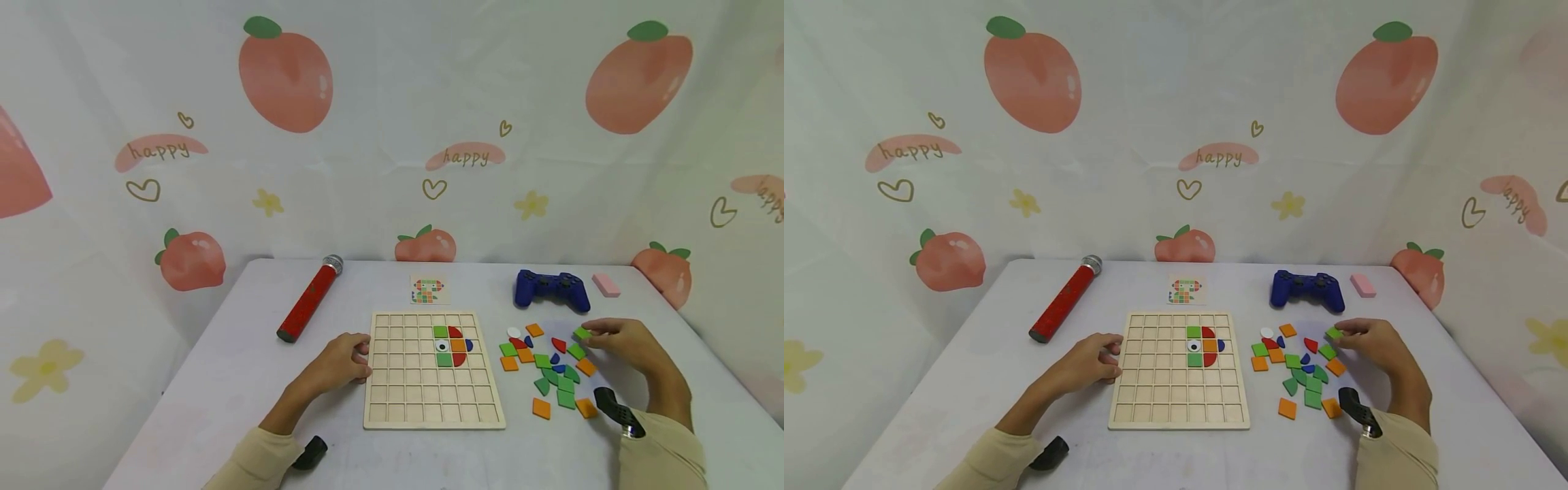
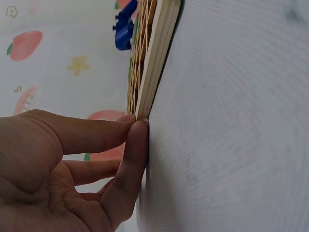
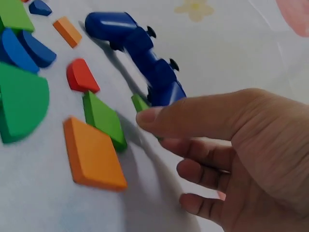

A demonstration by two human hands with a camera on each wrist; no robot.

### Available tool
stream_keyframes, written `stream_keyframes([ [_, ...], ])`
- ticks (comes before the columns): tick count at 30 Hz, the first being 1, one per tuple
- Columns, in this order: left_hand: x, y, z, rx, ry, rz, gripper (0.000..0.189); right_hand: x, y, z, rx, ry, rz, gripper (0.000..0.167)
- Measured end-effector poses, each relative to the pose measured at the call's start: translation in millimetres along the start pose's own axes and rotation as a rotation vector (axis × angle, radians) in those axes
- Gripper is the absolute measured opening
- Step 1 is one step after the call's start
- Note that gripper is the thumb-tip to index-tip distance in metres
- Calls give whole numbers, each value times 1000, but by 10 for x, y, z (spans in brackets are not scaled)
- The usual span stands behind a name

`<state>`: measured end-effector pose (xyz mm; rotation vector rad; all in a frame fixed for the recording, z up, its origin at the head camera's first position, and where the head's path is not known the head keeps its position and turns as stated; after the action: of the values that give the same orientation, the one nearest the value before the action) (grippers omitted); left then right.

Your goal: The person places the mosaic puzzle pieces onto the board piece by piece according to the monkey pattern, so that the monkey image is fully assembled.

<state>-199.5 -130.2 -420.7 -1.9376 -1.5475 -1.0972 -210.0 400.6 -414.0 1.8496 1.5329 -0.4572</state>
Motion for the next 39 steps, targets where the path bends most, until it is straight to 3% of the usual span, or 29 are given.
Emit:
stream_keyframes([
  [11,-35,-15,18,-2,1,2,59,-384,-54,214,30,46,-177,53],
  [23,-53,-35,32,-7,-2,2,59,-792,-204,600,-2,24,-381,40],
  [39,-18,-32,12,-8,-2,-8,59,-1227,-308,967,-115,21,-442,34],
])
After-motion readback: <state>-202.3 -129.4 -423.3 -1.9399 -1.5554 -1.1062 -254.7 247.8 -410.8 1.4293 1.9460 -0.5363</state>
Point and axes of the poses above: each hand's wrist, its own y-axis away from the middle knuckle, its own z-axis out of the palm, x = y × z, the point moved 1 cm from there along -y, towards the middle knuckle, and after that the axes turned 1 degree about -y, right-handed, at the moved point
